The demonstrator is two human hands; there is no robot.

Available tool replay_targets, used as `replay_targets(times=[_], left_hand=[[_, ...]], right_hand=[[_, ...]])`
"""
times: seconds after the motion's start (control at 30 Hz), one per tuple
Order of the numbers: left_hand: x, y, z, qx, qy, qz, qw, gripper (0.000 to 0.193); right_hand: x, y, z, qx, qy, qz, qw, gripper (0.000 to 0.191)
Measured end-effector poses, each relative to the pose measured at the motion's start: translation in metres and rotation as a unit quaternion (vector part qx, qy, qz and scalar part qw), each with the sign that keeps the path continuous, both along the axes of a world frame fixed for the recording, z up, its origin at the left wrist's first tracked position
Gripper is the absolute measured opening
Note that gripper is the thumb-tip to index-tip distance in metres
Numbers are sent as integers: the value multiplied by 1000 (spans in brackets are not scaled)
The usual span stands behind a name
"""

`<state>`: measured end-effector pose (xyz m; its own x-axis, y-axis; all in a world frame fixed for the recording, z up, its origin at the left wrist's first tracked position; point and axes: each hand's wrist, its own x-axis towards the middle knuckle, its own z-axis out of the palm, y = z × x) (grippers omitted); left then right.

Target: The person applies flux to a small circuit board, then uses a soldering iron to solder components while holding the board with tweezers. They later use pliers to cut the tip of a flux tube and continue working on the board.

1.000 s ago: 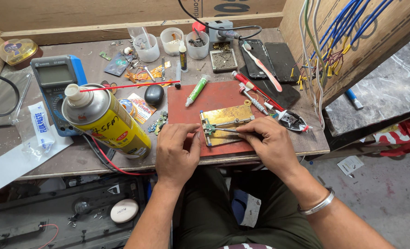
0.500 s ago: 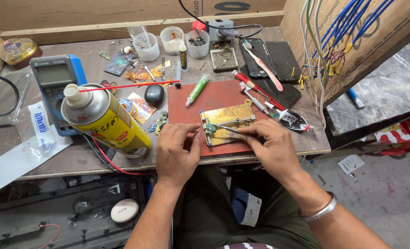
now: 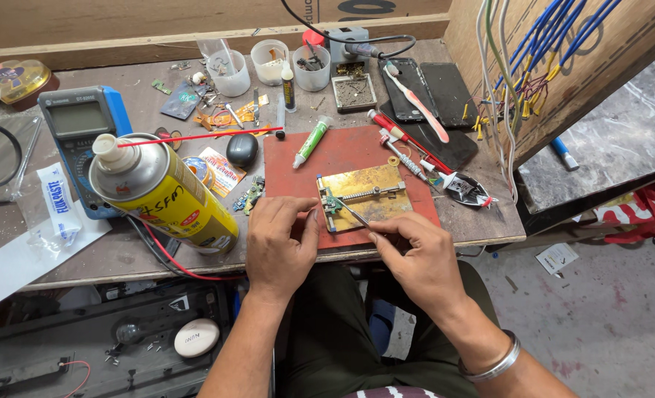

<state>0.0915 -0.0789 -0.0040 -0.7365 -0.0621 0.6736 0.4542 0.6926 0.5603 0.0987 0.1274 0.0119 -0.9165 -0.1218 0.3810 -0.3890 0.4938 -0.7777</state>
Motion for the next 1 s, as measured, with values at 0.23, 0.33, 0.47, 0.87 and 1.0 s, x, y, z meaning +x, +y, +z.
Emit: replay_targets(times=[0.23,0.33,0.47,0.87,1.0], left_hand=[[4,-6,1,-5,1,0,1000,15],[6,-7,1,-2,-1,0,1000,16],[6,-7,1,-6,-4,0,1000,16],[5,-7,2,-9,-3,2,1000,16],[6,-6,2,-5,-8,2,1000,14]], right_hand=[[5,-6,0,11,6,-4,1000,14],[8,-8,0,11,26,0,1000,14],[8,-10,0,8,8,-7,1000,13],[8,-11,2,34,59,5,998,14],[8,-10,4,67,79,7,995,15]])
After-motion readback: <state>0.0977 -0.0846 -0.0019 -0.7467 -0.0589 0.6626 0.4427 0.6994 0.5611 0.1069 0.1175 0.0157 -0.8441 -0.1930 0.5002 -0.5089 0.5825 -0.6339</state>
